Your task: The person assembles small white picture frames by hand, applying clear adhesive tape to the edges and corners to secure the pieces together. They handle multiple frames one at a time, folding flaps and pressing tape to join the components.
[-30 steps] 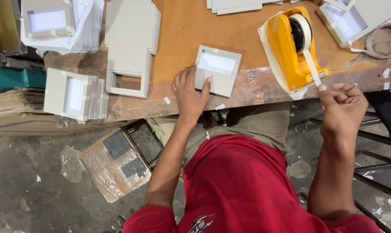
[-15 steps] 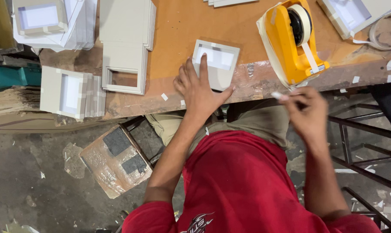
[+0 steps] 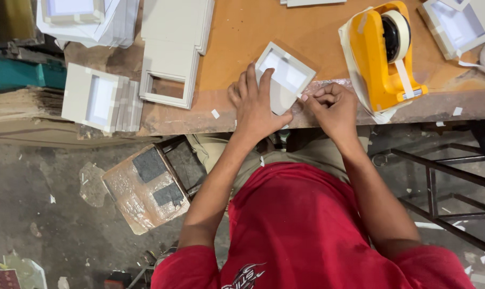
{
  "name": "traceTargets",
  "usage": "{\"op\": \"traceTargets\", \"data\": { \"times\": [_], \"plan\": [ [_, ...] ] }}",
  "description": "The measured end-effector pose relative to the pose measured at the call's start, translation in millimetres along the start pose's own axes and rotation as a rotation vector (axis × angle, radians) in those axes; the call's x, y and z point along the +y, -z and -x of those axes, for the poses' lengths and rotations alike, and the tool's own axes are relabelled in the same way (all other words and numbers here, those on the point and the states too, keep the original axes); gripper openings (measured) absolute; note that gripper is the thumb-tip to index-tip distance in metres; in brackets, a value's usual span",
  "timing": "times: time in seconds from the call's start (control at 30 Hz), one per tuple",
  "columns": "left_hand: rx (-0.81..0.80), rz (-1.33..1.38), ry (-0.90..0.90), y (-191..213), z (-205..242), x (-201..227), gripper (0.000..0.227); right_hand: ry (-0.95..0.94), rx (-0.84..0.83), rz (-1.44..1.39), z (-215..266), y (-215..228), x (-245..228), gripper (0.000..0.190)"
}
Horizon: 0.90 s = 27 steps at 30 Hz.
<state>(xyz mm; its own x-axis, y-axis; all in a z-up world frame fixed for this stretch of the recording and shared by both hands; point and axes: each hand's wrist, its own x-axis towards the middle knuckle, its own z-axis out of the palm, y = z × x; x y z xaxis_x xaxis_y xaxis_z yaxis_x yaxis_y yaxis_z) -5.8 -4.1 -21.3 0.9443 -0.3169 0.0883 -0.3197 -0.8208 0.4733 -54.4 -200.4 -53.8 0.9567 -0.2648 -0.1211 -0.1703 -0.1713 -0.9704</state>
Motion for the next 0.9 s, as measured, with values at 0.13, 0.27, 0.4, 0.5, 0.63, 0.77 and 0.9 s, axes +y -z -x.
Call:
{"op": "traceTargets", "data": {
  "times": [0.13, 0.27, 0.4, 0.5, 0.63, 0.77, 0.9],
  "plan": [
    [0.016, 0.013, 0.007, -0.7, 0.2, 0.3, 0.103, -0.085, 0.012, -0.003, 1.1, -0.7, -0.8, 0.026],
    [0.021, 0.022, -0.001, 0.1, 0.0, 0.1, 0.103, -0.082, 0.003, -0.043, 0.8, -4.4, -0.4, 0.026],
    [0.003, 0.029, 0.007, 1.1, -0.3, 0.2, 0.104, -0.042, -0.035, -0.080, 1.3, -8.7, 3.3, 0.025],
    [-0.004, 0.034, 0.012, 1.7, 0.7, -0.1, 0.104, 0.008, -0.054, -0.084, 1.8, -9.3, 5.6, 0.024],
    [0.001, 0.040, 0.008, 0.9, 0.9, -0.9, 0.104, 0.034, -0.045, -0.077, 2.2, -10.1, 6.8, 0.024],
    [0.008, 0.030, 0.007, 0.0, 0.9, -1.2, 0.104, 0.041, -0.029, -0.023, 2.4, -13.0, 4.5, 0.024],
    [0.018, 0.020, 0.003, 0.1, 0.6, 0.0, 0.104, 0.012, -0.007, 0.041, -0.4, -14.1, -0.6, 0.027]
  ]
}}
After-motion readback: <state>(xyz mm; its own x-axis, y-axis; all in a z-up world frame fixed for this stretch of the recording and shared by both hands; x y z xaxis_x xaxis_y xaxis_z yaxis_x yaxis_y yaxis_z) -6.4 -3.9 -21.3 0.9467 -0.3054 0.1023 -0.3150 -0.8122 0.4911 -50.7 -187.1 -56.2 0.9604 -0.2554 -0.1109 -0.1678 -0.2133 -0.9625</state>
